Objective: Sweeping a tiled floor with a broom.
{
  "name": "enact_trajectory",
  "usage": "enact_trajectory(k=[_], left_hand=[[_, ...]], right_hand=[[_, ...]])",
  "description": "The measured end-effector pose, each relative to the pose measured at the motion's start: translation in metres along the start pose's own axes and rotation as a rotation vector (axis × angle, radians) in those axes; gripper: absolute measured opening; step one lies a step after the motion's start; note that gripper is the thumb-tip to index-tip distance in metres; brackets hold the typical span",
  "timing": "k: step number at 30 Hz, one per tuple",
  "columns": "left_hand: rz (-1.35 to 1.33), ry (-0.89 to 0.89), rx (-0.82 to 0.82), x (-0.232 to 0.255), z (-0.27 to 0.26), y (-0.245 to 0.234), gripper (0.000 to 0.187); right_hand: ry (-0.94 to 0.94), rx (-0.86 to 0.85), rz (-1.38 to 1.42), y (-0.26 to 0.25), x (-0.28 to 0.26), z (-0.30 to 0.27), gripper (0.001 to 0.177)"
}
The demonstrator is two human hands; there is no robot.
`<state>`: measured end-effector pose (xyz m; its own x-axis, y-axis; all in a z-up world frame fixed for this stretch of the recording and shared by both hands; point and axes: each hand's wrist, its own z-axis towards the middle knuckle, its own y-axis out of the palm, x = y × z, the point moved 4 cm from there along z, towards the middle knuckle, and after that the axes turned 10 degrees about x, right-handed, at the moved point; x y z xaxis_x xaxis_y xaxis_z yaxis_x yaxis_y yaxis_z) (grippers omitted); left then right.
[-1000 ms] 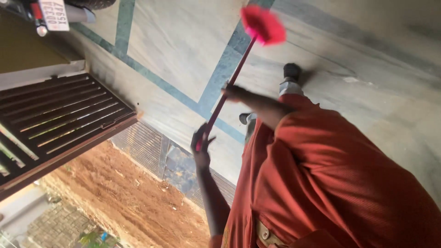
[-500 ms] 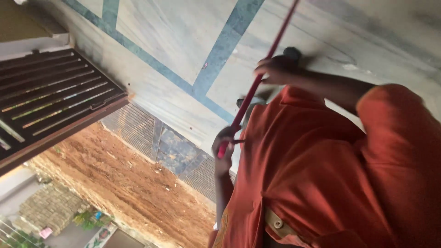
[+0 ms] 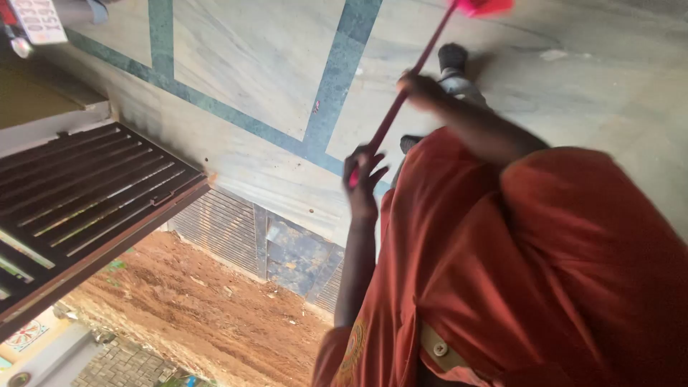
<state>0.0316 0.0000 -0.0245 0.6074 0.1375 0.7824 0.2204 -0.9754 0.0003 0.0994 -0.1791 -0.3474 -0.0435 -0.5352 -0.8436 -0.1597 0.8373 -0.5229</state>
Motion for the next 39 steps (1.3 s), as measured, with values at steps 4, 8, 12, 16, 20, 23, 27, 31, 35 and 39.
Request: enact_trajectory(k=[4,8,12,16,20,23,27,31,35,39], left_hand=[[-0.029,0.003,0.274,-0.006,-0.061,-0.159,0.027],[-0.041,0.227,0.508,0.024,-0.148,-0.242,0.023],[0.016,0.535,0.461,0.047,-0.196,-0.26,0.029],[0.039,0.621,0.311,0.032,-0.17,-0.248,0.029],[0.042,0.59,-0.161,0.011,-0.1,-0.194,0.037],[0.074,0.589,-0.407,0.003,-0.055,-0.124,0.035],[0.069,0.553,-0.688,0.013,0.003,-0.043,0.025],[0.1,0.374,-0.763,0.02,0.074,0.02,0.023],[0.152,0.223,-0.752,0.028,0.155,0.107,0.026],[0.119,0.207,-0.776,0.04,0.23,0.183,0.034]], right_hand=[[0.206,-0.243,0.115,0.149,-0.115,-0.038,0.01],[-0.283,-0.514,0.142,0.216,-0.252,-0.083,0.023],[-0.393,-0.66,-0.013,0.179,-0.335,-0.093,0.023],[-0.502,-0.641,-0.237,0.123,-0.296,-0.061,0.022],[-0.466,0.023,-0.146,0.038,-0.219,-0.042,0.023],[-0.373,0.345,-0.216,-0.039,-0.159,-0.047,0.027],[-0.035,0.611,-0.39,-0.102,-0.074,-0.067,0.038],[0.115,0.582,-0.453,-0.143,-0.027,-0.058,0.05],[0.268,0.551,-0.397,-0.157,0.019,-0.005,0.074],[0.323,0.622,-0.314,-0.176,0.06,0.08,0.054]])
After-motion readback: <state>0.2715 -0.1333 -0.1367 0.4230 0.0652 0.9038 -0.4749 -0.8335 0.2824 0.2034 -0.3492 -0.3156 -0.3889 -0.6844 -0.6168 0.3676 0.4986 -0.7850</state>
